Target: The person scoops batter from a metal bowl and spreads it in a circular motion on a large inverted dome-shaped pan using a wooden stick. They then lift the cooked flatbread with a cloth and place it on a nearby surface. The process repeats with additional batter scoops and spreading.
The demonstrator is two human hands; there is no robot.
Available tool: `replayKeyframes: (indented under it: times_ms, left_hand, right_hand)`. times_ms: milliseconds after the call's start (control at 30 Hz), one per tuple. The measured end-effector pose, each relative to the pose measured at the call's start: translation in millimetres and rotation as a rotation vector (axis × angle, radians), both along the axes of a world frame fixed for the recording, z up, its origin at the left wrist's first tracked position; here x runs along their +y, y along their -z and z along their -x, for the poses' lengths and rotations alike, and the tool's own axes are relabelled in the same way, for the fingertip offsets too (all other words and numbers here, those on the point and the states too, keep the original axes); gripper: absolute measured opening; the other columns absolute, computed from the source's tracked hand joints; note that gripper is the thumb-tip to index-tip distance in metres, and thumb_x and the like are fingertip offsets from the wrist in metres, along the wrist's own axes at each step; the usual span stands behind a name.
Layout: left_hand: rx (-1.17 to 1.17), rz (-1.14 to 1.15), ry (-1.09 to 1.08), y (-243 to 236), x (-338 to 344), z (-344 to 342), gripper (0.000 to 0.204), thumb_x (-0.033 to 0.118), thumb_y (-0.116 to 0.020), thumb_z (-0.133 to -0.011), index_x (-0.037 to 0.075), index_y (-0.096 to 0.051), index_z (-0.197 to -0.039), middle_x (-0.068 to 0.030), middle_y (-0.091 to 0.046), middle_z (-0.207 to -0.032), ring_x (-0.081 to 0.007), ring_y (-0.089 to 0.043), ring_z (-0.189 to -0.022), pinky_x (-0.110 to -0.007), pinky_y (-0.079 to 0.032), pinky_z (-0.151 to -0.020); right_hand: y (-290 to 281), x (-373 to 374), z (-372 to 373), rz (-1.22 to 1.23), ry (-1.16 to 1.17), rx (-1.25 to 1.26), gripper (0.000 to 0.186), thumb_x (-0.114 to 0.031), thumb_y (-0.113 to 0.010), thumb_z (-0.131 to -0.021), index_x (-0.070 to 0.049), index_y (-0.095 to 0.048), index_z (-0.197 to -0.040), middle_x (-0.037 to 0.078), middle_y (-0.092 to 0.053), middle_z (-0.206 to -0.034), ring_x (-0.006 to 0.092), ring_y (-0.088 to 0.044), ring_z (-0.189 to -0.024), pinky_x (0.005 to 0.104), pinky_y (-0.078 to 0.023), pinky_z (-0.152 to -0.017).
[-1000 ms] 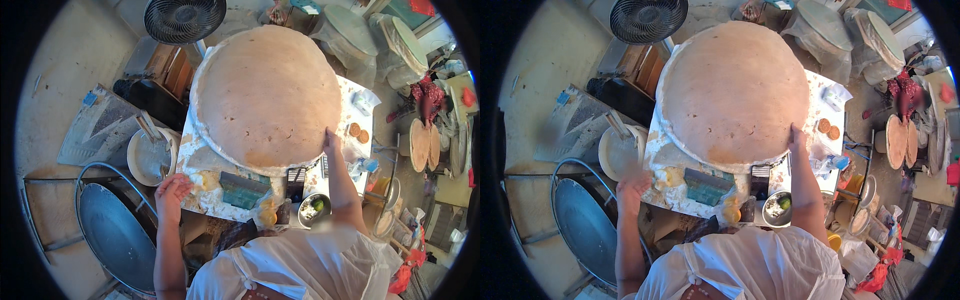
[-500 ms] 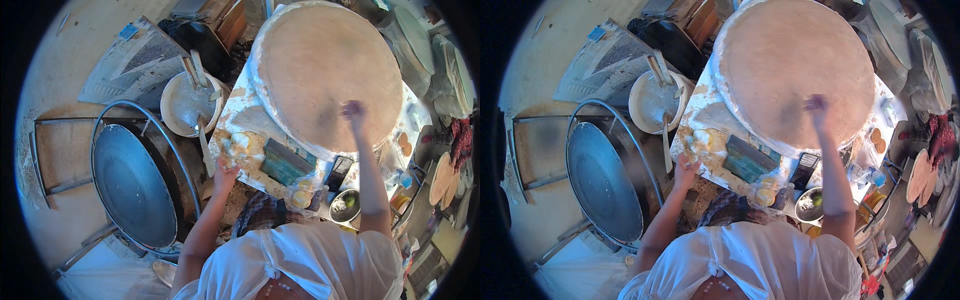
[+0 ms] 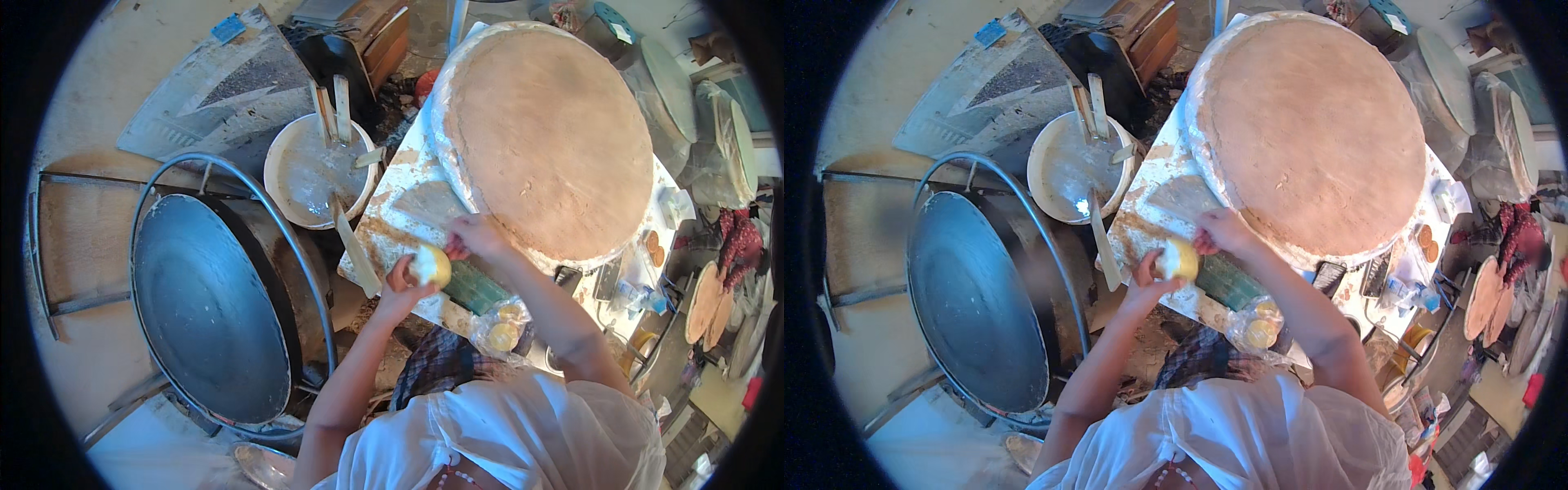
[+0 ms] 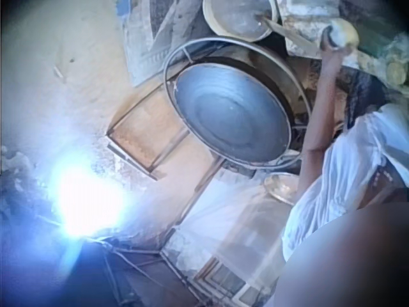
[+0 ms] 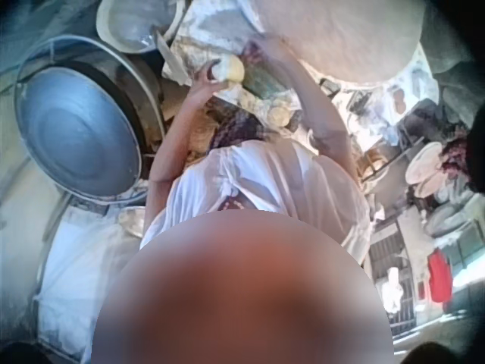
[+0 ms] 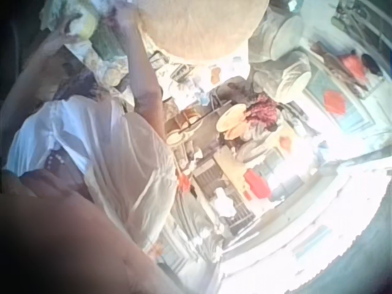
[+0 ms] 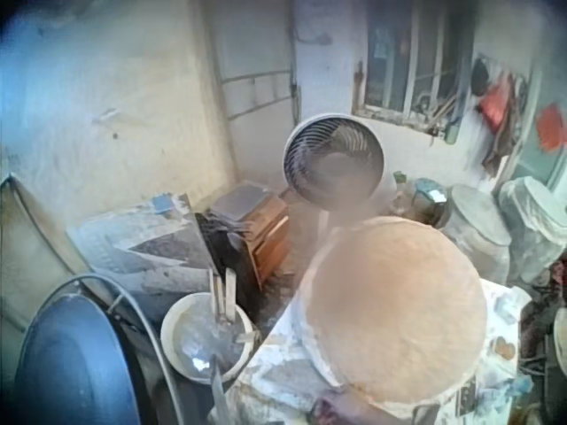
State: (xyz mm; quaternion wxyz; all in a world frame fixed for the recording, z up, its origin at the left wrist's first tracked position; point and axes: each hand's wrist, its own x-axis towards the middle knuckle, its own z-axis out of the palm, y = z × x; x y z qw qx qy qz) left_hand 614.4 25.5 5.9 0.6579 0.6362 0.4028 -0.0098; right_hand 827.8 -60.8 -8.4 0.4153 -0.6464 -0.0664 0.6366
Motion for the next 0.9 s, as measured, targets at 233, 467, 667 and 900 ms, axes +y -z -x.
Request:
replayKeyframes:
  times_ms: [233, 467, 667, 900]
  left_hand:
    - [-0.608, 0.720, 0.404, -175, 15, 22, 0.092, 0.010, -0.084, -0.056, 0.002, -0.043, -0.137, -0.0081, -0.051, -0.127, -0.0176, -0.050, -0.117, -0.034, -0.040, -0.100]
    - [-0.842, 0.500, 0.782, -298, 19, 89, 0.082, 0.025, -0.074, -0.059, 0.000, -0.043, -0.130, -0.0154, -0.049, -0.125, -0.0260, -0.053, -0.113, -0.035, -0.039, -0.095]
    - [-1.069, 0.283, 1.011, -347, -3, 176, 0.087, 0.017, -0.063, -0.053, 0.000, -0.034, -0.133, -0.0185, -0.049, -0.122, -0.0338, -0.054, -0.108, -0.041, -0.040, -0.093]
    - [-1.277, 0.261, 1.003, -363, -36, 242, 0.073, 0.034, -0.062, -0.076, -0.010, -0.040, -0.130, -0.0279, -0.050, -0.121, -0.0454, -0.052, -0.107, -0.049, -0.044, -0.089]
  right_hand:
    - [2, -123, 2, 0.131, 0.322, -0.122, 0.029, -0.028, -0.051, -0.095, -0.001, -0.057, -0.087, 0.013, -0.065, -0.075, 0.0208, -0.066, -0.061, 0.0318, -0.055, -0.055]
    - [-30, -173, 90, 0.070, 0.500, -0.143, 0.028, -0.028, -0.053, -0.094, -0.001, -0.057, -0.088, 0.012, -0.065, -0.078, 0.0205, -0.064, -0.063, 0.0312, -0.053, -0.056]
    - [-54, -178, 155, 0.093, 0.432, -0.203, 0.025, -0.025, -0.052, -0.094, 0.000, -0.056, -0.089, 0.013, -0.065, -0.076, 0.0210, -0.065, -0.062, 0.0302, -0.054, -0.052]
    - [-72, -169, 220, 0.038, 0.343, -0.275, 0.028, -0.027, -0.051, -0.095, 0.000, -0.056, -0.089, 0.014, -0.066, -0.077, 0.0208, -0.065, -0.059, 0.0292, -0.054, -0.050]
